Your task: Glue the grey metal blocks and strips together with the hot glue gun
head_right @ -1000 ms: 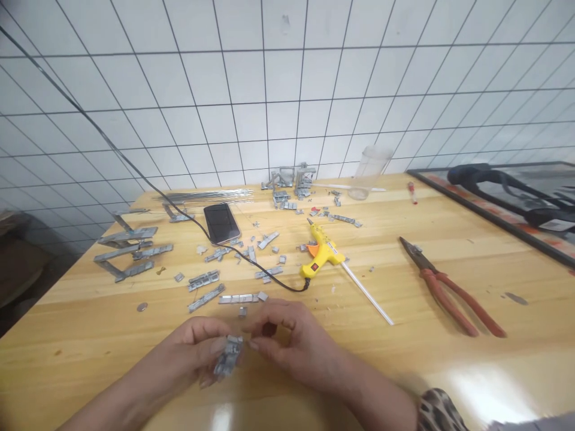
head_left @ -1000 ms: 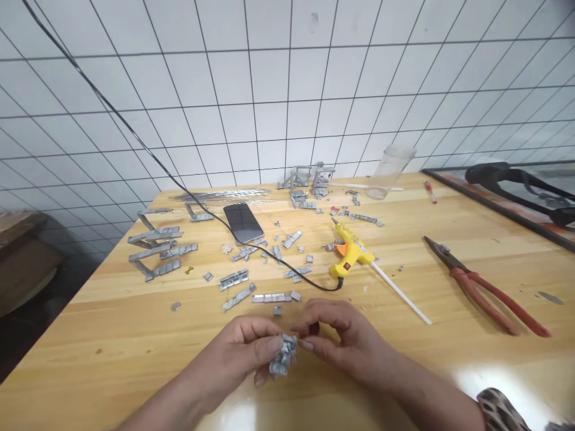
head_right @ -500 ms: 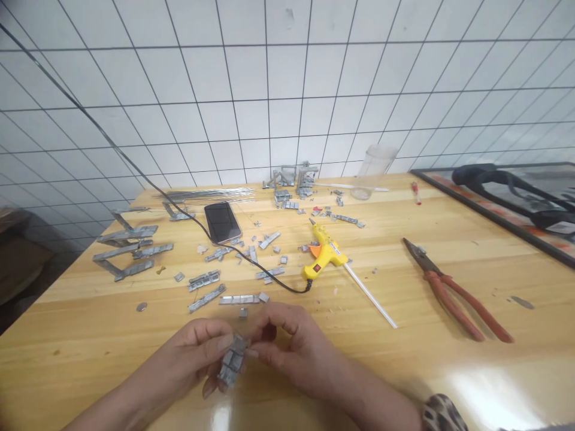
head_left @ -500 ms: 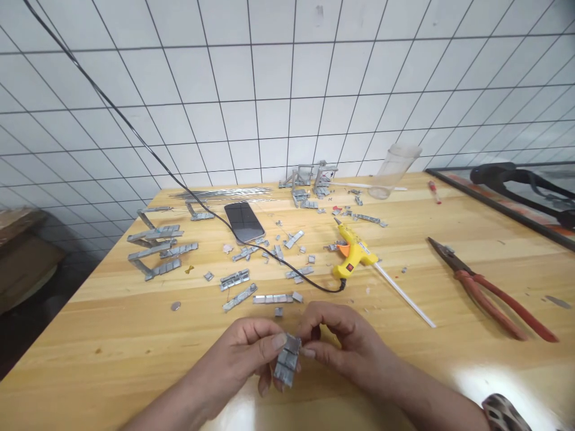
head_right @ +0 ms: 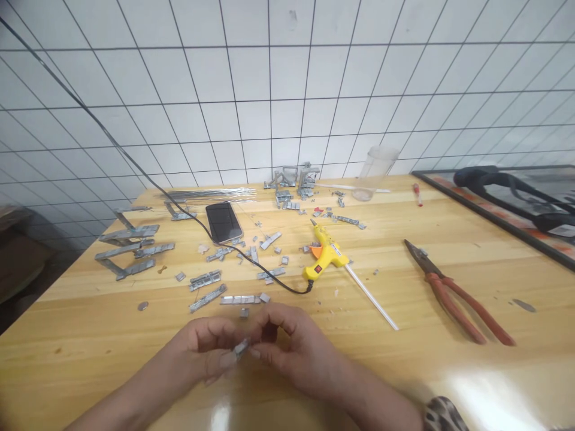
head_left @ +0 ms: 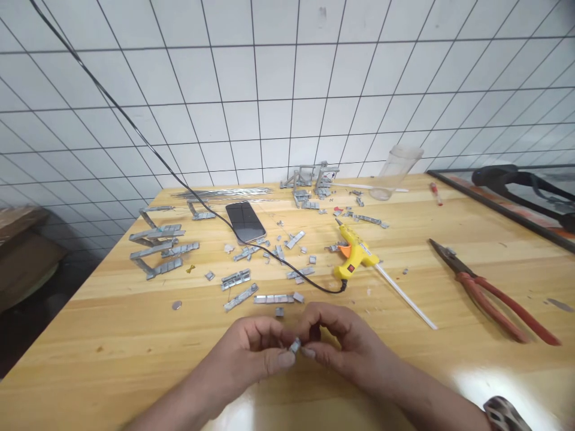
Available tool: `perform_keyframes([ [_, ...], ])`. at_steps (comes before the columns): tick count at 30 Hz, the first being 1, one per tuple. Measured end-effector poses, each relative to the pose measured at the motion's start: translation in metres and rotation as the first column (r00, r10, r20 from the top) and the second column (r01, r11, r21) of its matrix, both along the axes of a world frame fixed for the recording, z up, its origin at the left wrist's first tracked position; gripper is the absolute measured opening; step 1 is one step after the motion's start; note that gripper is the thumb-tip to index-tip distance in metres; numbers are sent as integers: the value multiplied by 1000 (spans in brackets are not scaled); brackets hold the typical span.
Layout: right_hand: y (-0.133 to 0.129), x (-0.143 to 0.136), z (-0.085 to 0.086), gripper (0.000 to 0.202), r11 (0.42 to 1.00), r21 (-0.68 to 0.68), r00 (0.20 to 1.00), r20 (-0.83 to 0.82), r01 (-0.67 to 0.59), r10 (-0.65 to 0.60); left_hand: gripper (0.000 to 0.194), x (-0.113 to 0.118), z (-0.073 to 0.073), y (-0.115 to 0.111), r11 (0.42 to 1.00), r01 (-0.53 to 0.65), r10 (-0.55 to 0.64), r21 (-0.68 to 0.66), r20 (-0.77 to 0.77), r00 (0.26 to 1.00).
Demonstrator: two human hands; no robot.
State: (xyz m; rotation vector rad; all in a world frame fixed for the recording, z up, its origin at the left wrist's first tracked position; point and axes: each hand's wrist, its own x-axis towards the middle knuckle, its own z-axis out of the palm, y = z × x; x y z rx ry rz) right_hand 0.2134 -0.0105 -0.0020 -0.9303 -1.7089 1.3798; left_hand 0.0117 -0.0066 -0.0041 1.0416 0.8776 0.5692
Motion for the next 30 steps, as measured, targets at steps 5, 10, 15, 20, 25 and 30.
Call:
perform_keyframes([
  [5,1,4,-1,8,994,94,996,48,64,-69,10,3,7,-2,879,0,137,478,-253,958],
  [10,12,13,-8,7,878,364,885,225,312,-408,13,-1,6,-3,576,256,244,776,-462,853],
  [15,21,11,-20,13,828,524,797,403,202,-450,12,-2,-1,-2,519,390,310,760,-593,743],
  [20,22,3,-28,18,747,659,735,464,86,-494,12,-1,-6,-1,533,418,319,735,-632,706],
  [25,23,0,-33,37,650,758,697,497,-59,-516,11,-1,-5,-1,550,439,310,711,-661,683],
  [30,22,-2,-35,37,687,712,631,602,-145,-489,9,-1,-5,-1,552,458,306,697,-679,667],
])
